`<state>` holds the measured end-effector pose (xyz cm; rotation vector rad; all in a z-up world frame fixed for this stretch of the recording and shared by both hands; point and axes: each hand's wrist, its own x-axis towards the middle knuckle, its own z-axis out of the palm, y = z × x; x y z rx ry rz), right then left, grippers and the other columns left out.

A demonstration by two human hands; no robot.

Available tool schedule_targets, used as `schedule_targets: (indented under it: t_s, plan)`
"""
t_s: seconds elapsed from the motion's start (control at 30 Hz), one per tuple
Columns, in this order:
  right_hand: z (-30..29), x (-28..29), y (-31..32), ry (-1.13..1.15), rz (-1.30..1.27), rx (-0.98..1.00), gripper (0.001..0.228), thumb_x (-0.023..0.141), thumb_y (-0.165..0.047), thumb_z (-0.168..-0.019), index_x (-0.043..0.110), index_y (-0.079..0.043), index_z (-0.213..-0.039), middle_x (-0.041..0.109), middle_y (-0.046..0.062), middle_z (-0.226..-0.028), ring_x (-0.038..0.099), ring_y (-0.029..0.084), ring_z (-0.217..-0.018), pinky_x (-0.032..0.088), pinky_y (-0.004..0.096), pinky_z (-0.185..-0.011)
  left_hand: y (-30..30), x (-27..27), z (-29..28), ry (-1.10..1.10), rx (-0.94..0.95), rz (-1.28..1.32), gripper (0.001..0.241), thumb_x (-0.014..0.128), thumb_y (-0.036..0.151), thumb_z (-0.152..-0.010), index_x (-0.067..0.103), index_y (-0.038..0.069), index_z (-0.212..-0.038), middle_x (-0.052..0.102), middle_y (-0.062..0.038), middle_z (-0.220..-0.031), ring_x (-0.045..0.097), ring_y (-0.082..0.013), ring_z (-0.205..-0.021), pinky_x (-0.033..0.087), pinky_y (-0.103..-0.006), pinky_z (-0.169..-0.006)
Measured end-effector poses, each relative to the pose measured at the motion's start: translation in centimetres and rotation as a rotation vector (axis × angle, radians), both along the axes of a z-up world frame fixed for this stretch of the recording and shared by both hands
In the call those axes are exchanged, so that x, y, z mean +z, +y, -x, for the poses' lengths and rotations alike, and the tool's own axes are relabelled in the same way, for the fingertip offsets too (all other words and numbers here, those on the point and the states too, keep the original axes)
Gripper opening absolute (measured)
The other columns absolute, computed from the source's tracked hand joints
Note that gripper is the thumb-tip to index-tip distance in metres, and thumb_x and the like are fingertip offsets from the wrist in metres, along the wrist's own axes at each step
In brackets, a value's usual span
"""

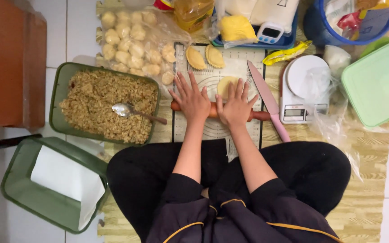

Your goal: Rolling out dough circles and adding filling to prepare pastels.

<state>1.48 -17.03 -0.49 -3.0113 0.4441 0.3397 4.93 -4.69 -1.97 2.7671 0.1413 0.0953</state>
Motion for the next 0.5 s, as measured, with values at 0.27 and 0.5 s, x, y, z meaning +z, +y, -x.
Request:
schedule_targets:
  t_s: [0.27,0.5]
  plan:
    - [6.6,0.8,2.0,0.013,-0.004,-0.005,0.068,0.018,-0.049,-0.106,0.037,-0.014,-0.160,0.026,0.012,-0.172,0.018,0.029,-0.159,0.008,0.074,-0.117,2.1,-0.1,7.5,0.082,-0.046,0.082,0.059,0.045,0.028,-0.106,0.034,0.004,-0.159,0.023,-0.031,-0.164,0.027,-0.0413,-0.154,0.013,-0.0582,-0.126]
    - [10.6,0.5,2.2,-0.052,-0.037,0.000,0.068,0.021,-0.048,-0.110,0.036,-0.005,-0.160,0.030,0.016,-0.170,0.026,0.030,-0.157,0.004,0.073,-0.119,3.5,0.6,11.3,0.136,-0.118,0.071,0.052,0.038,0.032,-0.108,0.051,0.000,-0.146,0.046,-0.028,-0.152,0.034,-0.0399,-0.150,0.007,-0.0575,-0.125]
